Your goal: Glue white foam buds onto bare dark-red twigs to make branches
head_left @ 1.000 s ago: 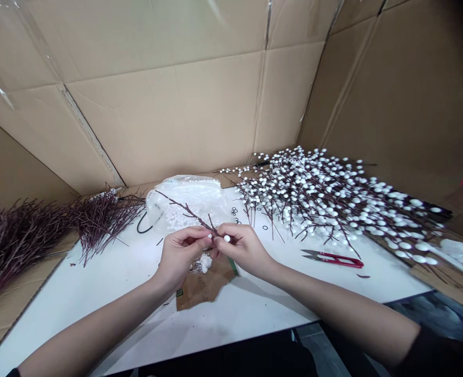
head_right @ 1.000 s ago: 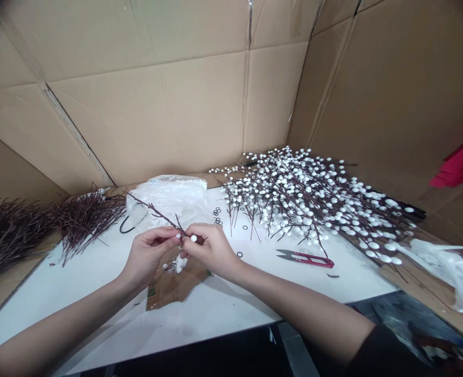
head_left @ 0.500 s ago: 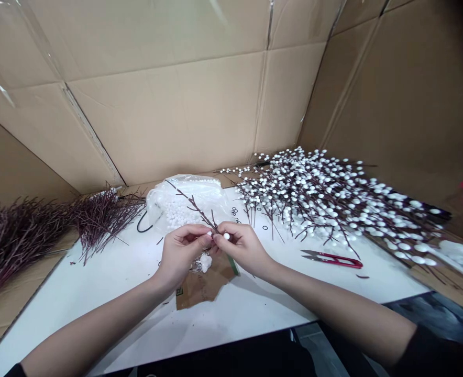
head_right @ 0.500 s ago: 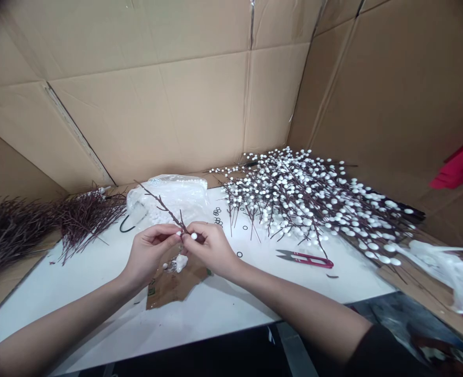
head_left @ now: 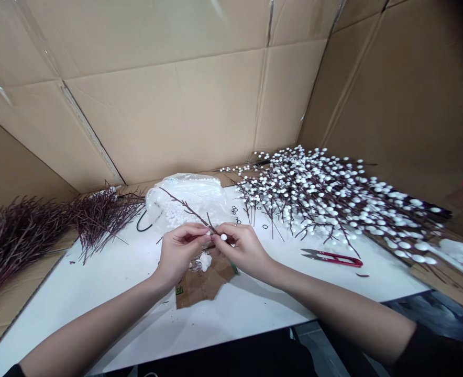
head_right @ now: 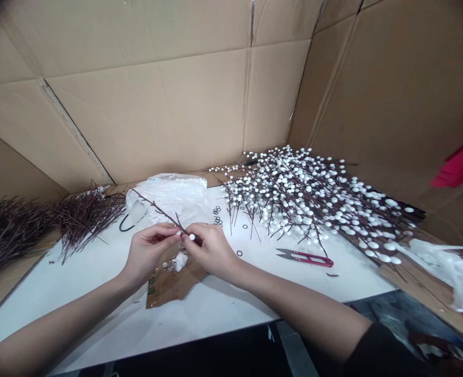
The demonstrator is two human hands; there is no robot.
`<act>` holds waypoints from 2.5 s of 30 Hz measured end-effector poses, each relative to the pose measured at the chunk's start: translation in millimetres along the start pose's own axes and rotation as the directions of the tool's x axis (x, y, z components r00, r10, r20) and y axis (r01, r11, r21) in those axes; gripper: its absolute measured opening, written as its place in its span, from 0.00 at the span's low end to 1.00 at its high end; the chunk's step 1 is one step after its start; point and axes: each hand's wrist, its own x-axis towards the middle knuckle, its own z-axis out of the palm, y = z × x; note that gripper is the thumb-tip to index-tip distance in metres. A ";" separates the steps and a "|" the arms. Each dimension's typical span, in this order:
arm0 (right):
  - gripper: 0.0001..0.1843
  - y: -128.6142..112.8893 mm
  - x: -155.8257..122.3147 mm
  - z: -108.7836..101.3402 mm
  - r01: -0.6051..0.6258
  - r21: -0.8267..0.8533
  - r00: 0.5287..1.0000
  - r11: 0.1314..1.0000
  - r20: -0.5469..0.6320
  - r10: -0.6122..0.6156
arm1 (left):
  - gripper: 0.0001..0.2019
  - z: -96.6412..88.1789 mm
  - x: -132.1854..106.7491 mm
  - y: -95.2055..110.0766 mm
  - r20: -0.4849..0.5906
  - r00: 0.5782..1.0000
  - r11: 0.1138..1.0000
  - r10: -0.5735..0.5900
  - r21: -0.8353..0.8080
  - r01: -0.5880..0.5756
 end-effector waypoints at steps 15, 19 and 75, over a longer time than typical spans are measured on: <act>0.11 -2.2 0.3 -1.8 0.046 -0.088 0.998 0.995 0.035 -0.044 | 0.04 0.5 2.9 3.0 0.015 0.999 0.998 -0.053 0.038 0.052; 0.08 -0.9 1.0 -0.1 0.014 -0.074 1.000 0.997 -0.011 -0.015 | 0.03 -0.9 5.0 7.0 0.015 1.000 0.998 -0.027 0.059 0.026; 0.12 3.9 7.8 0.2 -0.341 0.725 0.921 0.599 0.131 0.366 | 0.08 0.8 4.5 1.2 -0.041 0.989 0.990 -0.139 0.016 0.140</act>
